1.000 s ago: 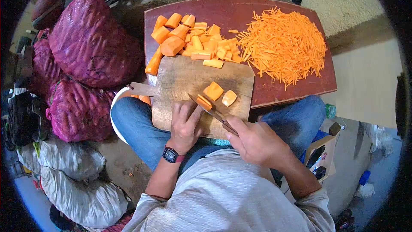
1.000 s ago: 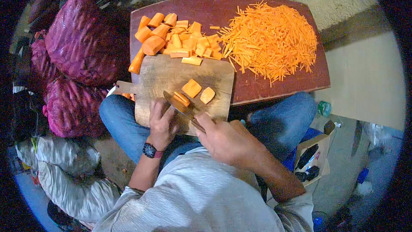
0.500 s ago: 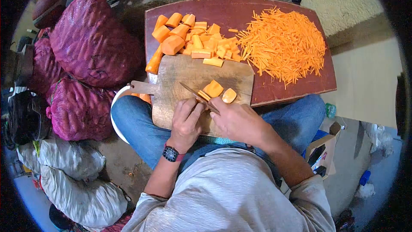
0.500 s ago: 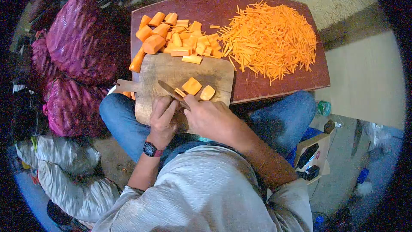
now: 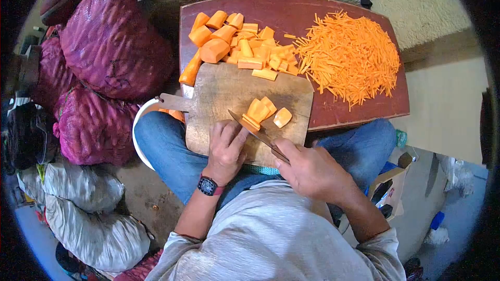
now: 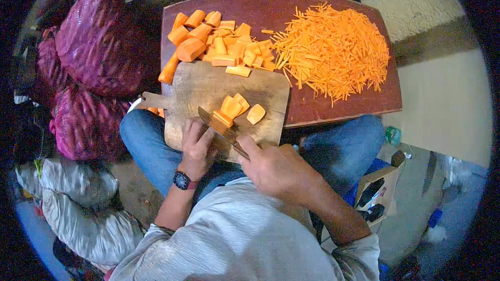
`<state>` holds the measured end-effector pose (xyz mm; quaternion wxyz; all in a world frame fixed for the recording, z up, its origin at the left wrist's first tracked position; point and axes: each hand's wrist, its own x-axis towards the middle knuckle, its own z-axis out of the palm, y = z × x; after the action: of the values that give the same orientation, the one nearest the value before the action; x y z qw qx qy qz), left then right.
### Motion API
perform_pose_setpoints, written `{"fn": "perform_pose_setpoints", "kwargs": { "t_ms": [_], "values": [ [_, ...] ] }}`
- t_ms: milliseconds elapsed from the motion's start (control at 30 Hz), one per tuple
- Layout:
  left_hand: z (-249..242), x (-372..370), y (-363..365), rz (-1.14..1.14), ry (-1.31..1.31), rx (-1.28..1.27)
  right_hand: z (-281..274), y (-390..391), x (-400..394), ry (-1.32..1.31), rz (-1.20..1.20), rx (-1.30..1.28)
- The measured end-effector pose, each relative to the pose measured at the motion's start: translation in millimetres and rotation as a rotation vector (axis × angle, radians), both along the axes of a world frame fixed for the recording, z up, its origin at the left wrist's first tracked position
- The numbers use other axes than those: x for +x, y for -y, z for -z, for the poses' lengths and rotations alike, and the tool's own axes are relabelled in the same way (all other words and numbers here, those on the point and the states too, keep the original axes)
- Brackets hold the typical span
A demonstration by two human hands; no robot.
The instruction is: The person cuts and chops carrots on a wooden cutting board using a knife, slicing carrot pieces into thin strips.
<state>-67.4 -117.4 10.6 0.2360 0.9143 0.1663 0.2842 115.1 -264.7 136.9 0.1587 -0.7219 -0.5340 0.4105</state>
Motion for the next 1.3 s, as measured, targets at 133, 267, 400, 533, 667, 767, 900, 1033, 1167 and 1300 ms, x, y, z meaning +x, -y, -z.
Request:
{"fn": "perform_pose_setpoints", "kwargs": {
  "t_ms": [133, 267, 400, 533, 667, 767, 900, 1033, 1167, 1300],
  "values": [
    [2.0, 3.0, -1.3, 0.020, 0.047, -0.003, 21.4, -8.7, -2.4, 0.043, 0.009, 0.005],
    [6.0, 4.3, 0.7, 0.001, 0.063, 0.021, 46.0, -26.7, 1.0, 0.047, -0.042, 0.014],
    [6.0, 0.5, -2.6, -0.001, 0.066, 0.082, 46.5, -29.4, 2.5, 0.083, -0.049, 0.045],
    [-3.0, -2.0, -1.9, -0.021, 0.032, 0.090, 15.5, -12.3, 4.1, -0.076, 0.061, 0.133],
    [5.9, 2.5, -1.7, -0.032, 0.077, 0.152, 13.3, 1.4, 1.7, -0.034, 0.039, 0.175],
    [7.7, 0.1, -2.1, -0.025, 0.081, 0.149, 5.0, 4.2, 0.8, -0.028, 0.035, 0.087],
    [3.4, -0.6, 1.2, -0.047, 0.023, 0.165, 8.7, 2.7, -0.3, -0.004, 0.028, 0.080],
    [5.4, -1.1, 1.4, -0.049, 0.045, 0.163, 26.5, -7.0, -3.2, 0.016, -0.002, 0.074],
    [6.7, -3.1, 1.9, -0.053, 0.029, 0.186, 36.8, -27.5, -5.5, 0.072, -0.047, -0.021],
    [7.1, 0.0, 4.7, -0.067, 0.057, 0.159, 31.6, -28.8, -1.8, 0.027, 0.001, -0.071]
  ]
}}
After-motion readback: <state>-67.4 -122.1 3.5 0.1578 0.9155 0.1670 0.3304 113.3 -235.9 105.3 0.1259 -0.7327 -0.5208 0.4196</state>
